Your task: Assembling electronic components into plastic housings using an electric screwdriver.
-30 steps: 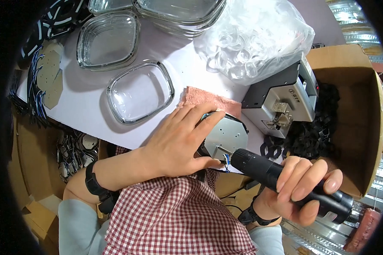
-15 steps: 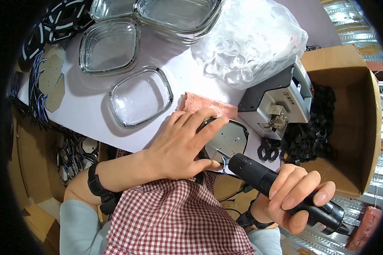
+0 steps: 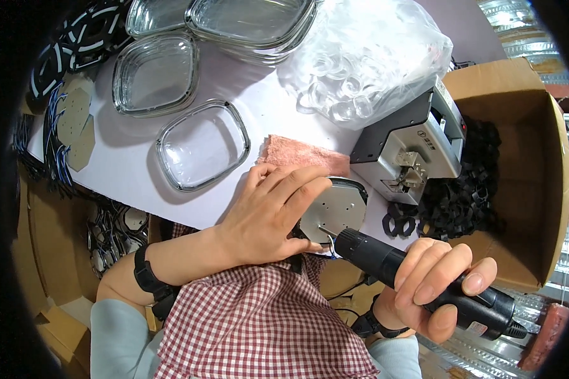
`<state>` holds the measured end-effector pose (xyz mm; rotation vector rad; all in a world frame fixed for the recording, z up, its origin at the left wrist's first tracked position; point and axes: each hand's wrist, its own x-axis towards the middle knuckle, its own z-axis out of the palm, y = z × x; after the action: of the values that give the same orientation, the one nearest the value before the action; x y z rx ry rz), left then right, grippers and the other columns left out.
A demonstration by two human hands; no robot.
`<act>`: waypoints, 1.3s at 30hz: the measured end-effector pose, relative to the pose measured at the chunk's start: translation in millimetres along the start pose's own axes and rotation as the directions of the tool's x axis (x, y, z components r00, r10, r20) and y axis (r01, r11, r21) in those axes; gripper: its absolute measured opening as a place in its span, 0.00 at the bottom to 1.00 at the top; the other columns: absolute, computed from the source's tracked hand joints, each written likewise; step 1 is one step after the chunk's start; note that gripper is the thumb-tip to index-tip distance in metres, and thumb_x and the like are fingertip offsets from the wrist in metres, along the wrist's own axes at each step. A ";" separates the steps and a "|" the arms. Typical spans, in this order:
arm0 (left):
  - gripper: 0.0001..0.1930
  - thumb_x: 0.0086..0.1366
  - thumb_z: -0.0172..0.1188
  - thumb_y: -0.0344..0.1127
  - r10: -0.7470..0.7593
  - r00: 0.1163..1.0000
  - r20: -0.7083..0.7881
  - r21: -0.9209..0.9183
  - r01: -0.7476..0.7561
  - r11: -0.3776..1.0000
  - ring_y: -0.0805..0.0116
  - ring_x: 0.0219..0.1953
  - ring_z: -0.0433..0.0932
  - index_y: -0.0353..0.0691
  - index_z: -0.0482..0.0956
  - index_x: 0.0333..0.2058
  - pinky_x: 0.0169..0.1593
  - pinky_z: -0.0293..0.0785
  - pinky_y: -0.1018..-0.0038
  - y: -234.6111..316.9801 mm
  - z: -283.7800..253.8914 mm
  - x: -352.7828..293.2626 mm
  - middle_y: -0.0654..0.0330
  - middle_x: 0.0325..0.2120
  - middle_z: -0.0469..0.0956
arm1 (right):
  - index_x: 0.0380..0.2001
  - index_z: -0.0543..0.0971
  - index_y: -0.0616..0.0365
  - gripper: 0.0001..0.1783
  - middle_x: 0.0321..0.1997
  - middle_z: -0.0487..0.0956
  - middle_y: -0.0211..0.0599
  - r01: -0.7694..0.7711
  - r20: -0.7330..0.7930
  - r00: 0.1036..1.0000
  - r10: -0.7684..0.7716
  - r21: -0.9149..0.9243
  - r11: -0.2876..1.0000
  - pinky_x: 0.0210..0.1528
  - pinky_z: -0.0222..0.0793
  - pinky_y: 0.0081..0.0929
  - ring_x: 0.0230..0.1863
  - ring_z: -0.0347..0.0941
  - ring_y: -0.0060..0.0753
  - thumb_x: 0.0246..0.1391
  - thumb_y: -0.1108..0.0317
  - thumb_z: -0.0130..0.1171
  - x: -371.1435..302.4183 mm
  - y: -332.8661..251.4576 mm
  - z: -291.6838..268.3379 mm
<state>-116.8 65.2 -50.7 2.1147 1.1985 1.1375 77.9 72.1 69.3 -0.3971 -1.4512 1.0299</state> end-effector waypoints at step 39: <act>0.44 0.50 0.64 0.67 0.041 0.999 -0.002 0.112 -0.041 0.993 0.60 0.50 0.75 0.41 0.69 0.58 0.55 0.61 0.59 -2.9 3.0 1.8 0.57 0.56 0.71 | 0.44 0.67 0.55 0.18 0.30 0.75 0.42 -0.200 0.132 0.971 0.199 -0.011 0.980 0.25 0.74 0.27 0.22 0.73 0.33 0.56 0.68 0.65 22.8 -4.4 23.3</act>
<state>-115.2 68.3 -53.6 2.2308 1.2533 1.1165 53.4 78.9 90.3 -0.4882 -1.5508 1.2390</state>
